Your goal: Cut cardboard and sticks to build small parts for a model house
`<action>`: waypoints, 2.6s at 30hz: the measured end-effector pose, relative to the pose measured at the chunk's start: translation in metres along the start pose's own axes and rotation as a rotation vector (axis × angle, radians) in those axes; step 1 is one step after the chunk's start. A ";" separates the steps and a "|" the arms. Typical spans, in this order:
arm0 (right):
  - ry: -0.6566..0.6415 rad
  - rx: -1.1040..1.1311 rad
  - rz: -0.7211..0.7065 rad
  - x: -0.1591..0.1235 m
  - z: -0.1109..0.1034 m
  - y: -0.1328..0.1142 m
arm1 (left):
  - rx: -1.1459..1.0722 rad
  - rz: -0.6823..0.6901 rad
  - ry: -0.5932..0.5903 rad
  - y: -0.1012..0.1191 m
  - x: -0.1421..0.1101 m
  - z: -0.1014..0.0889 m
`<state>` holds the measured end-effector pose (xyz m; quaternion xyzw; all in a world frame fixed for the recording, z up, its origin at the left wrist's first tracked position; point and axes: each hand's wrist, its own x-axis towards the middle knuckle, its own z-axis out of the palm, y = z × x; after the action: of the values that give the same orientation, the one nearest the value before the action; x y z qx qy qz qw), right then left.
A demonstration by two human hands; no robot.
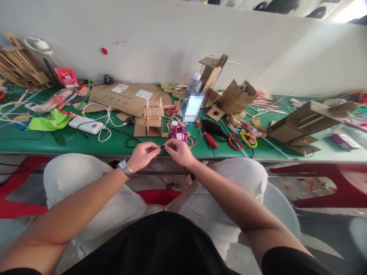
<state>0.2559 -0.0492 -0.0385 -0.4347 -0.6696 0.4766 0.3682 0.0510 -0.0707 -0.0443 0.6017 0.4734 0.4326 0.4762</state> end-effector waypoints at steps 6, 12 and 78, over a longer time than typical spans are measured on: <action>-0.025 0.104 0.053 0.001 0.003 0.003 | -0.002 -0.014 -0.012 -0.002 0.000 0.001; -0.027 0.051 0.016 -0.002 0.003 -0.004 | -0.030 0.025 -0.031 -0.003 -0.001 0.002; -0.239 0.380 0.080 -0.005 0.002 -0.005 | -0.379 -0.107 -0.049 0.004 -0.004 0.003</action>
<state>0.2548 -0.0557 -0.0341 -0.3242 -0.5886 0.6566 0.3424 0.0537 -0.0756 -0.0408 0.4857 0.4030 0.4734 0.6145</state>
